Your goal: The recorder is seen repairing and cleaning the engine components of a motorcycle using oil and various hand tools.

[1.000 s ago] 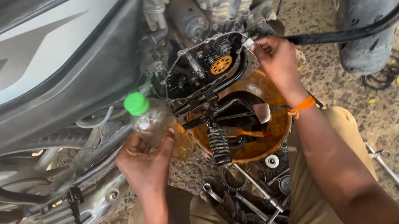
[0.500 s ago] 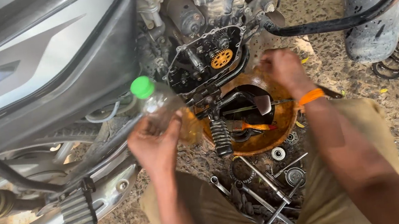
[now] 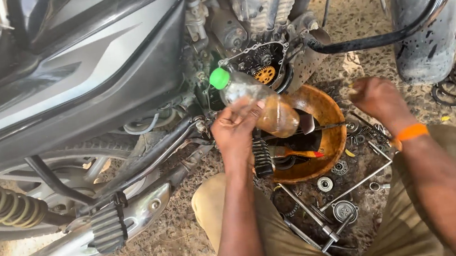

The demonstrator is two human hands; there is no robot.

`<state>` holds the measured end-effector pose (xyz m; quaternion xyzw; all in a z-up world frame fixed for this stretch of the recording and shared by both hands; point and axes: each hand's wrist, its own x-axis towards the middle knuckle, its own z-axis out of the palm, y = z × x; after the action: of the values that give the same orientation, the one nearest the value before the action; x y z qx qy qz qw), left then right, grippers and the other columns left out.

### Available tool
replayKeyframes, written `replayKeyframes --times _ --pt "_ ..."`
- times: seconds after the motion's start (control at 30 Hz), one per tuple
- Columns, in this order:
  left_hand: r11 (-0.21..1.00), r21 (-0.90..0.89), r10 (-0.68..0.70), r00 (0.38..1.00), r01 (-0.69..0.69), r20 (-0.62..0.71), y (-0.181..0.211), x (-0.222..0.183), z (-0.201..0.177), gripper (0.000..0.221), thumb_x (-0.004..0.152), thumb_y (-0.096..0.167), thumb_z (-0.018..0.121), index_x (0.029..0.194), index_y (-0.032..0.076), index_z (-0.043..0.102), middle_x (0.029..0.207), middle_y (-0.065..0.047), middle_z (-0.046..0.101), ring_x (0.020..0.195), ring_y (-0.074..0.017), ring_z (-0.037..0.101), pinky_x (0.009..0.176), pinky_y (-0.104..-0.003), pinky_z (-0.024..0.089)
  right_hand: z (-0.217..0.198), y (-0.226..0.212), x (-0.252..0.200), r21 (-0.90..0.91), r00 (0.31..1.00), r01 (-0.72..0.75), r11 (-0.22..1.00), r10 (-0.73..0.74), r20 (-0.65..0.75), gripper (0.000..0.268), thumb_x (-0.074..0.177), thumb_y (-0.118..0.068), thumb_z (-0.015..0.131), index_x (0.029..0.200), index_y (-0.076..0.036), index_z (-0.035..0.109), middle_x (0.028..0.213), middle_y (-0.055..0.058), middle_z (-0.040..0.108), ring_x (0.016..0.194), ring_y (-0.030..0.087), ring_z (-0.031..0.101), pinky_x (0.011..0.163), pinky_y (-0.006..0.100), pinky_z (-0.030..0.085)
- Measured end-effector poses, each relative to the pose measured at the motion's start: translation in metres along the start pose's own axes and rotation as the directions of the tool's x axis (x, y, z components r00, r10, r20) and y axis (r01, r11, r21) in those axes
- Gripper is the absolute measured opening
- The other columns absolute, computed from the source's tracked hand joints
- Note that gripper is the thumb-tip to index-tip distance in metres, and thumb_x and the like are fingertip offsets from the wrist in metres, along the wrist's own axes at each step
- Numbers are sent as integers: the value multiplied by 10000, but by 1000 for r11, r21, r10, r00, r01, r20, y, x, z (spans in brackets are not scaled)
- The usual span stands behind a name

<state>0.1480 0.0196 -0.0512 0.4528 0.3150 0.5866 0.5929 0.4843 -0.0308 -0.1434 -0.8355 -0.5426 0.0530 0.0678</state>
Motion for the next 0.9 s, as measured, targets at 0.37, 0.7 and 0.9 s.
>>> replayKeyframes --times 0.37,0.7,0.9 --pt "840 -446 -362 932 309 -36 -40 -26 25 234 839 -59 763 1064 -11 721 1076 -154 739 967 -205 737 875 -296 628 -37 -126 -120 961 964 -266 -72 1 267 518 965 -469 505 1332 -109 564 1171 146 706 989 234 719 817 370 622" --pt "927 219 -374 760 303 532 0 -49 -20 429 767 107 867 1160 31 714 1077 -81 760 967 -164 712 901 -352 591 48 -129 -101 791 863 -497 -358 -299 407 406 1026 -371 456 1203 -54 635 1129 137 699 991 246 703 853 435 602" --pt "823 560 -383 821 96 422 56 -58 -80 411 748 100 882 1137 61 755 1047 -77 790 907 -171 735 829 -340 598 48 -194 -116 725 829 -552 -412 -364 424 361 1028 -226 514 1222 62 616 1159 191 679 1010 252 709 903 412 610"
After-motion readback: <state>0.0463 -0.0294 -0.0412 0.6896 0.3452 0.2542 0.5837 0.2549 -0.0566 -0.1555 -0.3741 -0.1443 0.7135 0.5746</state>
